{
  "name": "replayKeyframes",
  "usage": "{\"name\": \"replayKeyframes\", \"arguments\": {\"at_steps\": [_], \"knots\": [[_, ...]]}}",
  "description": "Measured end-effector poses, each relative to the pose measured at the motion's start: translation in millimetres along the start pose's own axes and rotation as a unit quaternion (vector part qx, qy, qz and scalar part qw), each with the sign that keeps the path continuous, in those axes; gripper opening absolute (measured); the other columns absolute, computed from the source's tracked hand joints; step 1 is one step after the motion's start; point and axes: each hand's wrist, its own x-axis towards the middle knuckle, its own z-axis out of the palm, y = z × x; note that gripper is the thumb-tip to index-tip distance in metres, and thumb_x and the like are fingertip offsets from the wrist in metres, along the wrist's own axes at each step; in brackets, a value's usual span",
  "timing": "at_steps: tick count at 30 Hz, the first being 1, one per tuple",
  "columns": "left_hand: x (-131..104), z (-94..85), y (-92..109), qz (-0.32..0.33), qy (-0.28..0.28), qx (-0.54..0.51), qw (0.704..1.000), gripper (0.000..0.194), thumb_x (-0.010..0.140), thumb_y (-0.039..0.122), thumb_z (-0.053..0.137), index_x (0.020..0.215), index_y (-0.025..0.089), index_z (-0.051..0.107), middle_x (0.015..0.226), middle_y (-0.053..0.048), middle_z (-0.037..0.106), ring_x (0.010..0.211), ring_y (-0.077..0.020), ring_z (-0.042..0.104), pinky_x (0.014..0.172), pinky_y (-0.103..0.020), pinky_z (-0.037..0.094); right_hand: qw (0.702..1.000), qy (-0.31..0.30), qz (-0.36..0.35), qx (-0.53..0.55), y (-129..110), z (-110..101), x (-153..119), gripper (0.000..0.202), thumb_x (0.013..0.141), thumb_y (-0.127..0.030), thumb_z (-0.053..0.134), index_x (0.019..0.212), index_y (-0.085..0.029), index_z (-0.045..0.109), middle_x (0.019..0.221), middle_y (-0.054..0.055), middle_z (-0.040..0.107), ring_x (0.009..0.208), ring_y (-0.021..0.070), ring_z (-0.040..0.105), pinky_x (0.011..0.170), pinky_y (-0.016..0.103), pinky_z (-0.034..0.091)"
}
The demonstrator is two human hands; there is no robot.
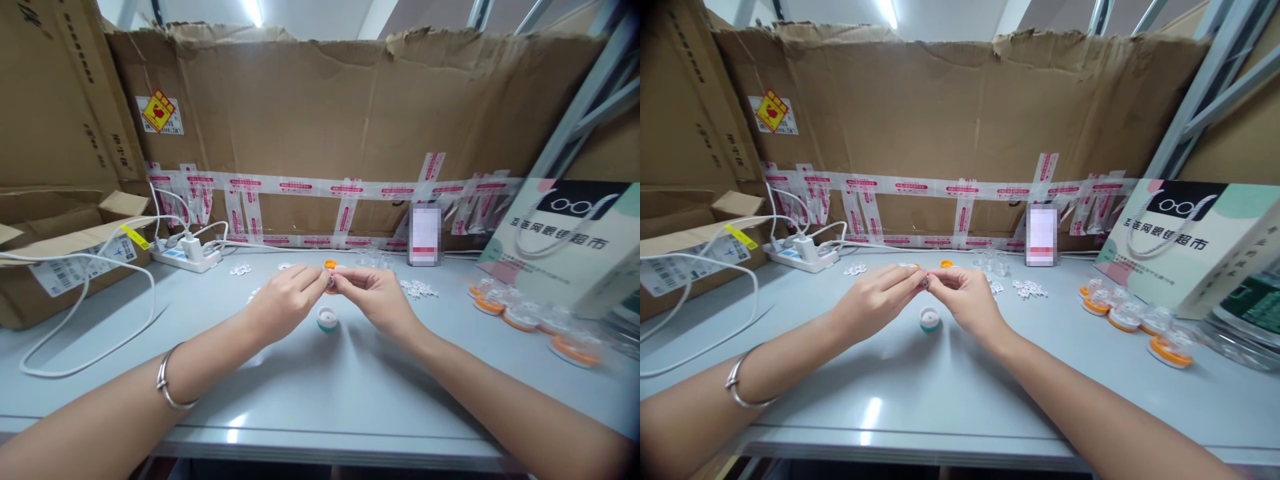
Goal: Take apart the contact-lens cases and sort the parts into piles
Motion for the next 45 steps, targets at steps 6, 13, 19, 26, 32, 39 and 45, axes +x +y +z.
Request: {"name": "replayKeyframes", "arguments": {"at_steps": [6, 13, 19, 26, 32, 39, 45], "knots": [[6, -6.9, 3, 0.067, 0.008, 0.077, 0.995, 0.017, 0.085, 0.005, 0.04, 0.094, 0.007, 0.054, 0.074, -0.008, 0.061, 0.074, -0.0176, 0.059, 0.065, -0.03, 0.05, 0.997, 0.02, -0.044, -0.053, 0, 1, -3, 0.023, 0.073, -0.026, 0.06, 0.092, -0.019, 0.07, 0.085, 0.005, 0.071, 0.079, 0.0218, 0.065, 0.074, 0.036, 0.053], [5, -6.2, 4, 0.06, 0.029, 0.083, 0.994, 0.014, 0.085, 0.006, 0.041, 0.091, 0.008, 0.054, 0.076, -0.008, 0.062, 0.076, -0.018, 0.059, 0.065, -0.03, 0.051, 0.998, 0.031, -0.048, -0.027, 4, 3, -2, 0.022, 0.074, -0.029, 0.06, 0.09, -0.019, 0.07, 0.082, 0.004, 0.071, 0.079, 0.021, 0.065, 0.073, 0.035, 0.052], [1, 1.7, 2, -0.002, 0.011, -0.005, 1.0, 0.015, 0.084, 0.01, 0.046, 0.096, 0.011, 0.055, 0.086, -0.007, 0.064, 0.079, -0.0166, 0.059, 0.07, -0.03, 0.051, 0.998, 0.028, 0.013, 0.058, 6, 2, 4, 0.02, 0.068, -0.031, 0.066, 0.081, -0.016, 0.07, 0.076, 0.005, 0.07, 0.073, 0.0183, 0.065, 0.074, 0.034, 0.052], [2, 8.7, -2, -0.072, 0.084, -0.184, 0.977, 0.016, 0.083, 0.013, 0.049, 0.097, 0.017, 0.056, 0.092, -0.003, 0.066, 0.083, -0.0116, 0.06, 0.075, -0.025, 0.05, 0.993, 0.004, 0.077, 0.092, 6, -1, 9, 0.026, 0.063, -0.034, 0.07, 0.079, -0.014, 0.066, 0.074, 0.004, 0.068, 0.07, 0.0145, 0.063, 0.075, 0.032, 0.05], [3, 6.6, 0, -0.101, 0.094, -0.215, 0.967, 0.016, 0.083, 0.013, 0.049, 0.097, 0.017, 0.057, 0.087, -0.005, 0.065, 0.08, -0.0115, 0.06, 0.073, -0.025, 0.049, 0.993, -0.003, 0.084, 0.087, -1, -1, 5, 0.024, 0.066, -0.037, 0.067, 0.074, -0.014, 0.063, 0.068, 0.003, 0.066, 0.066, 0.0129, 0.061, 0.071, 0.03, 0.05], [4, 3.3, 1, -0.105, 0.096, -0.178, 0.974, 0.012, 0.083, 0.016, 0.05, 0.093, 0.016, 0.056, 0.083, -0.005, 0.065, 0.076, -0.0121, 0.06, 0.069, -0.024, 0.048, 0.998, 0.024, 0.014, 0.057, -1, 1, 3, 0.021, 0.069, -0.035, 0.066, 0.075, -0.016, 0.061, 0.069, 0.004, 0.066, 0.067, 0.0145, 0.062, 0.069, 0.031, 0.05], [2, 3.2, -7, -0.112, 0.098, -0.163, 0.975, 0.012, 0.082, 0.018, 0.051, 0.093, 0.014, 0.056, 0.083, -0.006, 0.064, 0.074, -0.0119, 0.059, 0.07, -0.024, 0.049, 0.99, 0.103, 0.065, 0.076, 3, -32, 25, 0.022, 0.064, -0.035, 0.068, 0.074, -0.016, 0.063, 0.066, 0.002, 0.065, 0.063, 0.0124, 0.061, 0.066, 0.027, 0.05]]}}
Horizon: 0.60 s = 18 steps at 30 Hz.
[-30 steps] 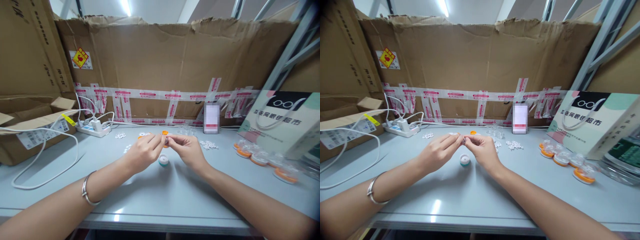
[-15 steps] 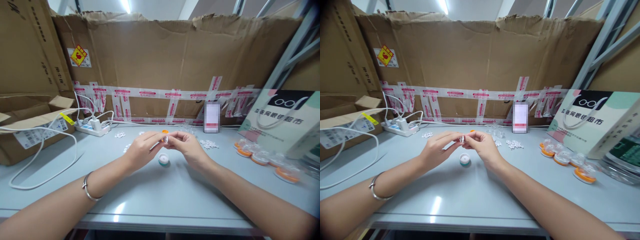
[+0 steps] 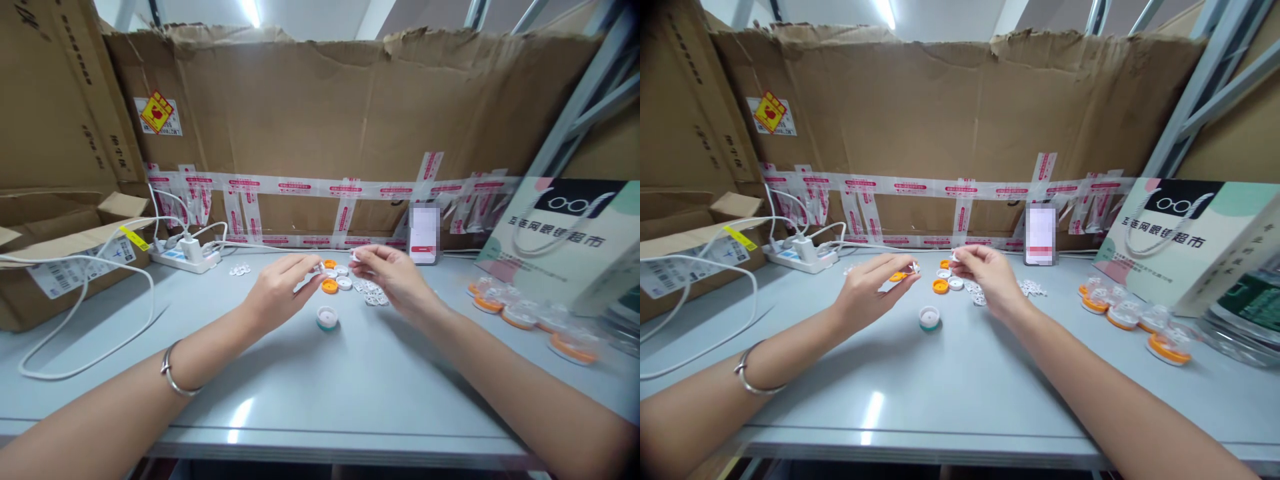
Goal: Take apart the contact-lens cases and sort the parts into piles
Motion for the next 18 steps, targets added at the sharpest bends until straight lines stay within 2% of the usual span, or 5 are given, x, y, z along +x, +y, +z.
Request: {"name": "replayKeyframes", "arguments": {"at_steps": [4, 8, 10, 13, 18], "knots": [[-2, 1.1, -4, -0.016, -0.012, -0.02, 1.0, 0.014, 0.083, 0.018, 0.05, 0.096, 0.015, 0.056, 0.085, -0.006, 0.064, 0.075, -0.0118, 0.059, 0.07, -0.024, 0.049, 0.972, 0.017, -0.095, -0.216, -9, -41, 25, 0.023, 0.069, -0.038, 0.063, 0.08, -0.017, 0.066, 0.069, 0.002, 0.065, 0.063, 0.0131, 0.059, 0.064, 0.027, 0.048], [-1, 0.6, -3, -0.014, -0.005, -0.026, 1.0, 0.016, 0.083, 0.017, 0.05, 0.097, 0.014, 0.056, 0.087, -0.007, 0.064, 0.078, -0.0122, 0.059, 0.073, -0.026, 0.05, 0.902, -0.113, 0.027, -0.415, 2, -72, 39, 0.016, 0.069, -0.032, 0.06, 0.074, -0.017, 0.063, 0.057, 0.002, 0.063, 0.055, 0.0135, 0.057, 0.051, 0.024, 0.043], [0, 0.0, -2, -0.012, 0.007, -0.025, 1.0, 0.016, 0.083, 0.017, 0.05, 0.098, 0.014, 0.056, 0.087, -0.007, 0.064, 0.078, -0.0123, 0.059, 0.073, -0.026, 0.05, 0.865, -0.162, 0.08, -0.469, 11, -78, 41, 0.011, 0.068, -0.028, 0.06, 0.072, -0.018, 0.059, 0.054, 0.001, 0.062, 0.05, 0.0127, 0.056, 0.045, 0.022, 0.039], [1, -0.6, -2, -0.015, 0.015, -0.024, 0.999, 0.017, 0.082, 0.017, 0.051, 0.099, 0.015, 0.056, 0.087, -0.007, 0.064, 0.076, -0.0121, 0.058, 0.071, -0.027, 0.05, 0.823, -0.185, 0.114, -0.525, 18, -78, 40, 0.008, 0.066, -0.024, 0.059, 0.067, -0.019, 0.053, 0.052, -0.001, 0.061, 0.046, 0.0111, 0.052, 0.041, 0.02, 0.035], [0, -1.7, -2, -0.016, 0.014, -0.024, 0.999, 0.018, 0.081, 0.017, 0.052, 0.099, 0.014, 0.056, 0.085, -0.006, 0.064, 0.073, -0.0117, 0.057, 0.07, -0.027, 0.049, 0.792, -0.195, 0.131, -0.563, 17, -76, 39, 0.013, 0.066, -0.022, 0.06, 0.065, -0.019, 0.047, 0.054, -0.001, 0.061, 0.049, 0.0113, 0.053, 0.044, 0.02, 0.036]]}}
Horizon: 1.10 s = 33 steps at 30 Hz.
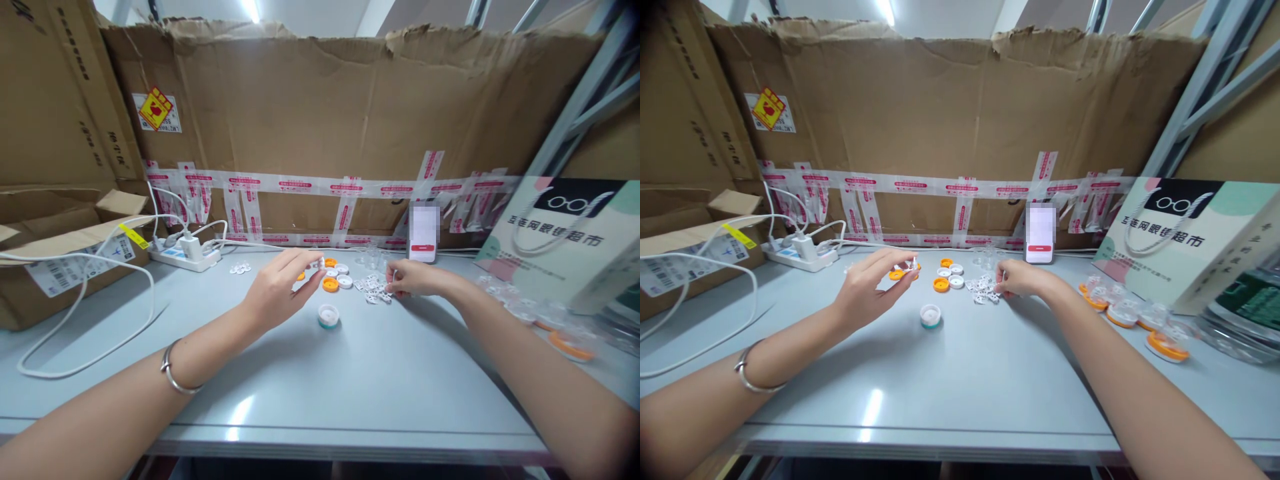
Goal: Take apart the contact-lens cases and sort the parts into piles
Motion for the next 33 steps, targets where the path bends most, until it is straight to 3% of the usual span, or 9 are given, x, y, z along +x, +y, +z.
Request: {"name": "replayKeyframes", "arguments": {"at_steps": [4, 7, 10, 16, 22, 25, 30, 31, 33], "knots": [[-1, -0.2, 0, 0.001, -0.002, -0.001, 1.0, 0.019, 0.081, 0.017, 0.052, 0.099, 0.015, 0.055, 0.085, -0.006, 0.064, 0.073, -0.0114, 0.057, 0.069, -0.027, 0.049, 1.0, -0.004, 0.01, 0.002, 2, -4, 0, 0.014, 0.066, -0.023, 0.06, 0.067, -0.019, 0.047, 0.055, 0.0, 0.061, 0.049, 0.0118, 0.053, 0.044, 0.021, 0.035], [0, -0.3, 1, 0.006, 0.0, -0.007, 1.0, 0.02, 0.081, 0.017, 0.051, 0.101, 0.016, 0.055, 0.086, -0.006, 0.063, 0.075, -0.012, 0.057, 0.07, -0.027, 0.049, 0.998, 0.068, 0.004, 0.01, -6, -7, -4, 0.019, 0.069, -0.034, 0.06, 0.065, -0.019, 0.049, 0.052, 0.0, 0.059, 0.048, 0.0127, 0.052, 0.044, 0.022, 0.034], [1, -0.7, 4, 0.022, 0.004, -0.01, 1.0, 0.019, 0.081, 0.017, 0.052, 0.099, 0.016, 0.057, 0.084, -0.006, 0.063, 0.077, -0.0126, 0.057, 0.069, -0.027, 0.049, 0.983, 0.138, -0.077, 0.089, -29, -6, -16, 0.028, 0.074, -0.045, 0.054, 0.067, -0.019, 0.053, 0.054, -0.001, 0.058, 0.05, 0.012, 0.051, 0.046, 0.022, 0.034], [1, -1.0, 9, 0.04, 0.035, 0.005, 0.999, 0.017, 0.078, 0.019, 0.057, 0.095, 0.017, 0.059, 0.074, -0.002, 0.059, 0.067, -0.0104, 0.053, 0.061, -0.023, 0.047, 0.9, 0.085, -0.282, 0.321, -83, 17, -54, 0.029, 0.078, -0.045, 0.051, 0.081, -0.018, 0.062, 0.07, 0.002, 0.062, 0.068, 0.0127, 0.056, 0.064, 0.025, 0.044], [-1, 0.7, 14, 0.06, 0.026, -0.008, 0.998, 0.024, 0.077, 0.016, 0.06, 0.101, 0.018, 0.058, 0.078, -0.002, 0.059, 0.069, -0.0103, 0.054, 0.062, -0.023, 0.047, 0.862, 0.057, -0.292, 0.412, -98, 39, -65, 0.021, 0.077, -0.038, 0.056, 0.084, -0.019, 0.061, 0.073, 0.001, 0.061, 0.067, 0.0117, 0.055, 0.064, 0.025, 0.046], [0, 1.9, 14, 0.051, 0.002, -0.011, 0.999, 0.034, 0.077, 0.022, 0.061, 0.109, 0.017, 0.054, 0.087, -0.005, 0.06, 0.077, -0.0128, 0.055, 0.069, -0.026, 0.049, 0.876, 0.092, -0.276, 0.385, -93, 31, -58, 0.023, 0.076, -0.04, 0.056, 0.081, -0.018, 0.061, 0.073, 0.002, 0.062, 0.065, 0.0119, 0.055, 0.063, 0.025, 0.045], [0, 1.3, 11, 0.017, -0.056, 0.008, 0.998, 0.033, 0.078, 0.03, 0.058, 0.108, 0.015, 0.054, 0.092, -0.008, 0.059, 0.083, -0.0155, 0.054, 0.073, -0.031, 0.049, 0.926, 0.29, -0.143, 0.193, -44, -15, -33, 0.028, 0.075, -0.043, 0.053, 0.081, -0.017, 0.063, 0.067, 0.003, 0.061, 0.06, 0.0133, 0.052, 0.057, 0.025, 0.04], [0, 1.0, 10, 0.014, -0.064, 0.011, 0.998, 0.031, 0.079, 0.03, 0.057, 0.106, 0.014, 0.055, 0.091, -0.008, 0.059, 0.082, -0.0155, 0.054, 0.072, -0.031, 0.048, 0.944, 0.275, -0.106, 0.148, -30, -24, -28, 0.028, 0.076, -0.042, 0.051, 0.079, -0.017, 0.063, 0.066, 0.003, 0.061, 0.058, 0.0133, 0.052, 0.055, 0.025, 0.039], [-1, 0.7, 9, 0.008, -0.074, 0.014, 0.997, 0.029, 0.08, 0.031, 0.055, 0.103, 0.013, 0.056, 0.091, -0.008, 0.059, 0.082, -0.0155, 0.054, 0.072, -0.031, 0.048, 0.981, 0.165, -0.057, 0.079, 0, -40, -20, 0.027, 0.074, -0.041, 0.052, 0.072, -0.016, 0.062, 0.063, 0.003, 0.061, 0.059, 0.0141, 0.053, 0.056, 0.025, 0.038]]}}
